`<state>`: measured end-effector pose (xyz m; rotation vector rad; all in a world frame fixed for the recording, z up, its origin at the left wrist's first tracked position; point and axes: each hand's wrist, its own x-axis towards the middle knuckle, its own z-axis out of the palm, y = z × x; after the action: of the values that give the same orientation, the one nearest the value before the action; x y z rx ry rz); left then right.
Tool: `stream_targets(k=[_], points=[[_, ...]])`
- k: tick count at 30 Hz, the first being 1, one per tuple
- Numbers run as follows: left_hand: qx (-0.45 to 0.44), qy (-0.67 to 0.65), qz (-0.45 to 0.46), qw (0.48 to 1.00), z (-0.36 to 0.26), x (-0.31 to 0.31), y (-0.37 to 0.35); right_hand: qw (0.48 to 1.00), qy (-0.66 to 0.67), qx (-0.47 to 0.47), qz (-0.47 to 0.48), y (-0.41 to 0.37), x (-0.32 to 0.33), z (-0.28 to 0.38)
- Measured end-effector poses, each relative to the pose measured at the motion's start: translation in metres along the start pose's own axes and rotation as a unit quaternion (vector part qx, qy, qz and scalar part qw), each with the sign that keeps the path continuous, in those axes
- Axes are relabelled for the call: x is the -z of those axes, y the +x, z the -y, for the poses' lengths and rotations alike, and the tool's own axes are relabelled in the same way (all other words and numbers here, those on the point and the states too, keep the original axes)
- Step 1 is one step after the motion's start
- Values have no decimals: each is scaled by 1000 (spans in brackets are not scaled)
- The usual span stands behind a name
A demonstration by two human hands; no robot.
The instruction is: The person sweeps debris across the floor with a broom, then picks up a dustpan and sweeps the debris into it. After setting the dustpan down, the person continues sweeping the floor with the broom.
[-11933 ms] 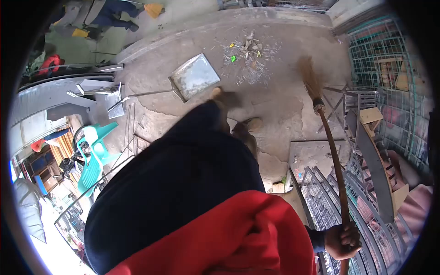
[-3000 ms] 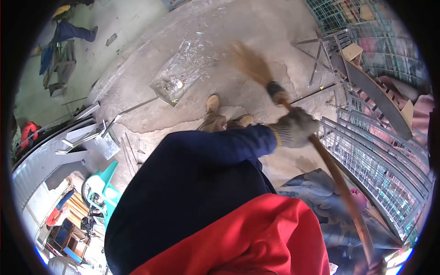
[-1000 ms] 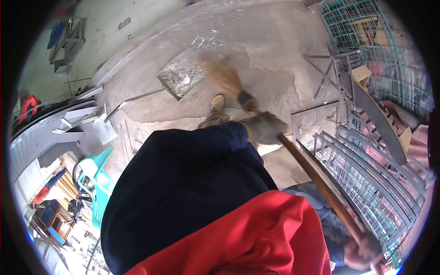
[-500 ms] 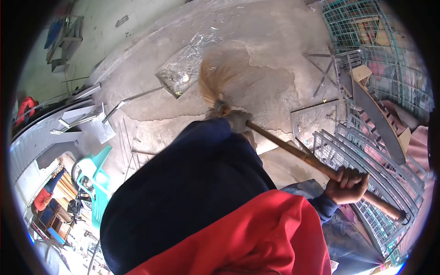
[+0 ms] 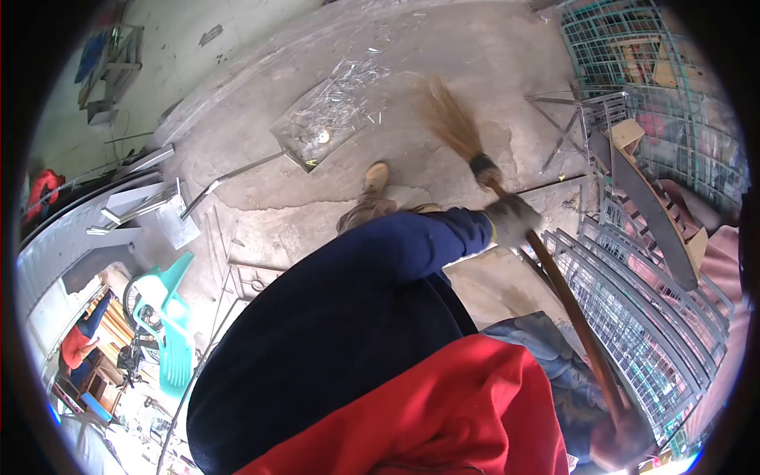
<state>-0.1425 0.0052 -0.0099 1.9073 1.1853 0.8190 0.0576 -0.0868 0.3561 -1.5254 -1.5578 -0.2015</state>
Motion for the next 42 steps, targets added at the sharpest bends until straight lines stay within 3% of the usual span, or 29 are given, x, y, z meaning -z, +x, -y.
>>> stream_targets(k=[1,2,3,4,5,7,8,9,11,12,13,16,19,20,23,24,25,27,29,30,31,32,33,35,36,39,41,42], points=[[2,-42,-18,999,38,-17,-15,987,136,-82,-4,-13,-33,-7],[47,9,74,996,64,-17,-42,949,269,-160,-30,-26,-64,-16],[108,16,118,987,87,-22,-76,905,366,-213,36,-35,-94,-9],[155,12,168,973,93,-6,-104,847,445,-276,94,-44,-124,0],[167,-8,178,970,119,-15,-135,821,484,-287,97,-57,-146,-3],[178,-33,186,966,123,-13,-156,741,568,-334,130,-61,-140,2],[173,-31,193,965,93,27,-144,901,369,-226,23,-55,-133,13],[169,-30,203,964,64,62,-133,836,493,-234,62,-38,-84,7],[60,7,199,978,15,92,-95,648,694,-285,129,-4,18,-9],[41,8,214,976,-14,105,-75,723,635,-188,198,14,34,25],[22,11,226,974,-38,111,-57,727,632,-184,196,14,41,30],[-81,19,122,989,-63,104,-23,750,640,-109,125,17,52,38],[-90,-11,44,995,-36,80,7,761,645,-42,54,21,54,39],[-69,-7,24,997,-12,70,13,915,402,8,6,9,42,24],[20,19,13,1000,76,40,3,963,253,-71,-56,-35,-91,50],[37,31,38,998,105,21,-21,890,413,-194,-1,-42,-109,48],[52,43,66,996,125,14,-46,839,496,-220,41,-44,-120,41],[114,35,141,983,113,41,-84,756,563,-318,100,-44,-127,42],[137,36,256,956,75,78,-81,919,308,-244,-39,-35,-110,55],[113,23,285,952,50,98,-70,922,321,-214,-45,-21,-83,46],[87,10,315,945,27,113,-56,878,429,-212,10,-6,-37,32],[31,11,288,957,9,120,-45,814,529,-226,80,12,18,21],[-30,11,262,965,-5,125,-28,788,536,-269,141,31,79,9],[-90,31,262,960,-35,147,15,769,618,-130,104,34,51,41],[-132,47,258,956,-43,149,35,776,614,-109,94,40,50,44],[-204,33,122,971,-37,121,99,804,586,-75,64,62,34,33],[-132,45,145,980,-31,112,156,830,553,-65,36,77,2,7],[-108,35,110,987,-17,100,183,845,530,-64,22,84,-25,-8]])
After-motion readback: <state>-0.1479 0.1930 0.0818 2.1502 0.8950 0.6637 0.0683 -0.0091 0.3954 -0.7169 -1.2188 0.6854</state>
